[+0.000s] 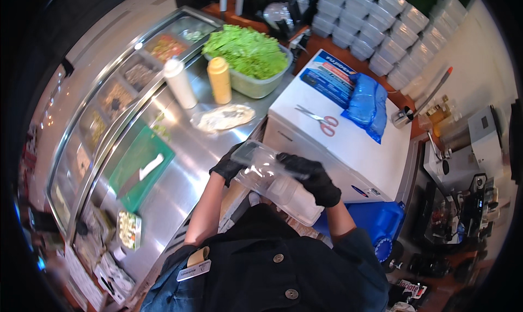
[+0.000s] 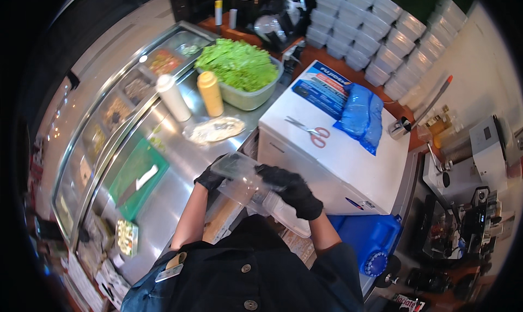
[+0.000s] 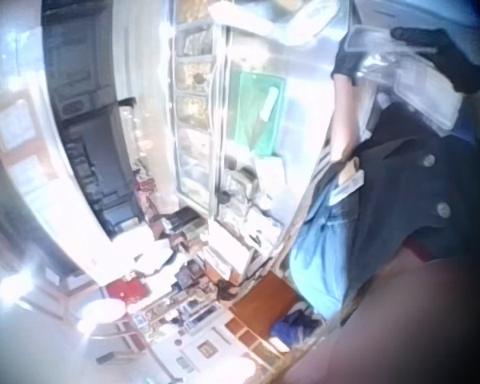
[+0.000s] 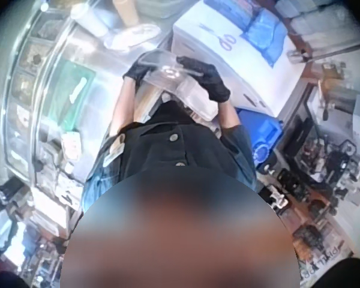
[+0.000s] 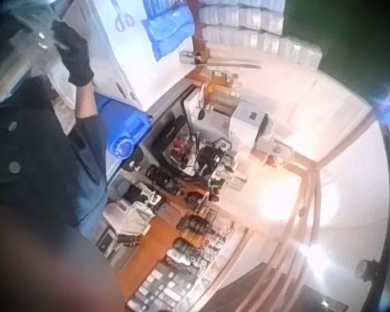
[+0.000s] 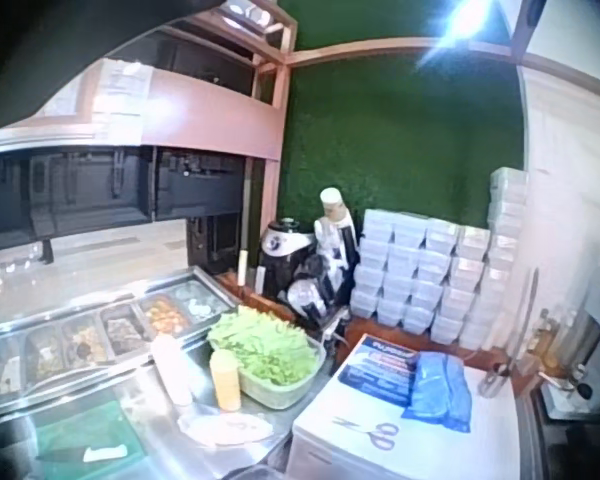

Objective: The person assembles a salad by adding chopped vegetables, shredded cheese, and dressing into a plastic container. They then seal the container, place it in a paper bag, and add a plastic fork before handing the bag to a customer.

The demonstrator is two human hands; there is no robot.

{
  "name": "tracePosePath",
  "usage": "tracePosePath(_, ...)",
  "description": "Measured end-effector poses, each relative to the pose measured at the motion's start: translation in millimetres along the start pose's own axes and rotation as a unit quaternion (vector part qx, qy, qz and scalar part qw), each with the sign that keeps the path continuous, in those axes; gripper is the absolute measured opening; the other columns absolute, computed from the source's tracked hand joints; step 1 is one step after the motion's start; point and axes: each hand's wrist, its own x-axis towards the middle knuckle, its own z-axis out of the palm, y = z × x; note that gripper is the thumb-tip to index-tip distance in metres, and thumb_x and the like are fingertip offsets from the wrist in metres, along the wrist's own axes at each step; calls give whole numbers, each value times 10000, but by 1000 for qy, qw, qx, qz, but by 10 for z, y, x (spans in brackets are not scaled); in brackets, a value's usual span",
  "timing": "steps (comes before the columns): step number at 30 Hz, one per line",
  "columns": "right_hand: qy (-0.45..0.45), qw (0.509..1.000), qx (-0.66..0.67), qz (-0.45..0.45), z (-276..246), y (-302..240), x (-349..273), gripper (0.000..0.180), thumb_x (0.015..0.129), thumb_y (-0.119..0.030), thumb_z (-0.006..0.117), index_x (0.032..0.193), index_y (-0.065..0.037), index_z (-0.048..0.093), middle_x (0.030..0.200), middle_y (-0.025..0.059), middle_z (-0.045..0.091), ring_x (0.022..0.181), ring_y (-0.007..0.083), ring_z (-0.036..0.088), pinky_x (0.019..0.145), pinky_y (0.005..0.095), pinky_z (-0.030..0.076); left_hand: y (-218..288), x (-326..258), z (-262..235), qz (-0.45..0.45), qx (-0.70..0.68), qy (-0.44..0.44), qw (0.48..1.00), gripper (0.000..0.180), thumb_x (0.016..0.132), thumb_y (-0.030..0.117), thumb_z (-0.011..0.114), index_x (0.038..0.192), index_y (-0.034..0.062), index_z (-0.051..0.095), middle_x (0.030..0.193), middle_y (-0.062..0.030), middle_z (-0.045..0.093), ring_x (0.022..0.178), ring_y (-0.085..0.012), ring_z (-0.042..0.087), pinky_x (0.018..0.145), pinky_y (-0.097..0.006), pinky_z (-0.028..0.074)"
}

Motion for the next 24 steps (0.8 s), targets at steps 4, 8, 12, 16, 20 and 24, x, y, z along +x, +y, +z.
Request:
tracePosePath(4, 235, 956, 28, 175, -711, 94, 96, 323, 832, 75, 561, 1146, 30, 621, 1189, 111, 632, 1129, 194, 564, 980, 335, 425, 419, 920, 380, -20, 145, 18, 989, 536, 915, 451, 486, 1271, 51, 522, 1127, -147, 587, 918, -260, 586, 901, -352, 446)
tracePosePath(8, 131, 962, -237, -42, -1085, 405, 228, 347, 865, 76, 491, 1183, 6, 609, 1200, 104, 629, 1119, 202, 581, 969, 308, 426, 740, 1517, 560, -78, 33, -42, 996, 505, 944, 512, 439, 1098, 69, 628, 785, -90, 613, 638, -156, 558, 614, -292, 469)
tracePosePath(12, 480, 850, 202, 70, -1570, 779, 221, 367, 877, -50, 541, 1239, 6, 566, 1214, 120, 606, 1090, 234, 601, 862, 332, 476, 696, 2038, 923, -101, -70, -33, 992, 486, 962, 516, 406, 1013, 100, 653, 609, -24, 515, 510, -102, 455, 476, -262, 361)
tracePosePath(16, 634, 772, -19, 40, -1745, 808, 67, 395, 916, -107, 450, 1282, 25, 520, 1276, 112, 568, 1101, 214, 585, 914, 340, 465, 225, 2840, 1227, 32, -103, 105, 989, 370, 960, 364, 433, 1217, 138, 572, 770, -11, 554, 554, -93, 456, 529, -257, 402)
tracePosePath(20, 549, 769, -325, -31, -1571, 689, -3, 397, 980, -191, 410, 1276, 50, 520, 1284, 179, 545, 1186, 285, 514, 1023, 393, 394, 18, 3667, 1576, 25, -95, 167, 981, 536, 987, 403, 314, 1365, 42, 430, 1407, -147, 441, 1332, -263, 365, 1110, -350, 264)
tracePosePath(24, 456, 716, -528, -28, -1271, 754, 289, 362, 972, -193, 469, 1205, 66, 567, 1207, 181, 590, 1116, 300, 552, 961, 403, 437, 477, 3676, 1548, -43, 36, 173, 983, 850, 874, 603, 400, 1464, 38, 166, 1269, -231, 542, 1215, -384, 479, 1029, -441, 362)
